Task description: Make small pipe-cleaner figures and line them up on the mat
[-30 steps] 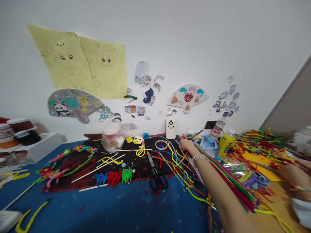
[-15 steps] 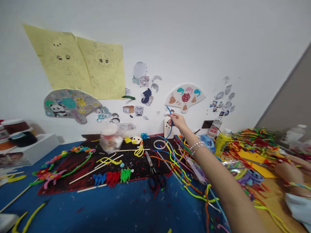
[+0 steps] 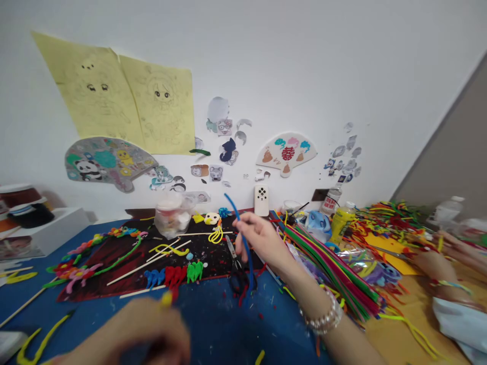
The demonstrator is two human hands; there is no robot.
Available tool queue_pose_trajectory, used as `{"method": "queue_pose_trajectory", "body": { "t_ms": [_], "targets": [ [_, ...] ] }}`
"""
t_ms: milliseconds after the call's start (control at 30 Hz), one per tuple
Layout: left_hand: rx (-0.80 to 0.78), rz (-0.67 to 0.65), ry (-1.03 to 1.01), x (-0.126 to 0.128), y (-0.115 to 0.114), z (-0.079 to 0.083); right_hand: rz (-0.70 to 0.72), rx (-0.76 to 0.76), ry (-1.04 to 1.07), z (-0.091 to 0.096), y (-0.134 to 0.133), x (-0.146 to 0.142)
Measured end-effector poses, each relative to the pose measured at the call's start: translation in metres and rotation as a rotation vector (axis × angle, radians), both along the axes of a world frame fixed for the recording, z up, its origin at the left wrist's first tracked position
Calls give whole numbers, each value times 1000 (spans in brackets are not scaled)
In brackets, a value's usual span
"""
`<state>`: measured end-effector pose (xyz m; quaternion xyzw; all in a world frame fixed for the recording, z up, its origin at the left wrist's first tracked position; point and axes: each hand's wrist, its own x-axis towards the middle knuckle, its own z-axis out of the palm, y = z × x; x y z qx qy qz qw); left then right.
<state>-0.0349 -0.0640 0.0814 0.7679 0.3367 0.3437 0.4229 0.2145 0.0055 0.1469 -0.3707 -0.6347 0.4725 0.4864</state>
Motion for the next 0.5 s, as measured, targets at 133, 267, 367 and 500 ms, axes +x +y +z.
{"method": "queue_pose_trajectory", "body": {
  "t_ms": [133, 267, 367, 500],
  "targets": [
    [34, 175, 36, 18, 43, 43, 117, -160, 11, -26, -24, -29],
    [-89, 189, -101, 25, 61, 46, 218, -237, -10, -45, -23, -51],
    [-95, 207, -191, 25, 63, 37, 252, -259, -11, -53, -19, -60],
    [-149, 231, -325, 24, 71, 27, 250, -238, 51, -57, -18, -65]
  ]
}}
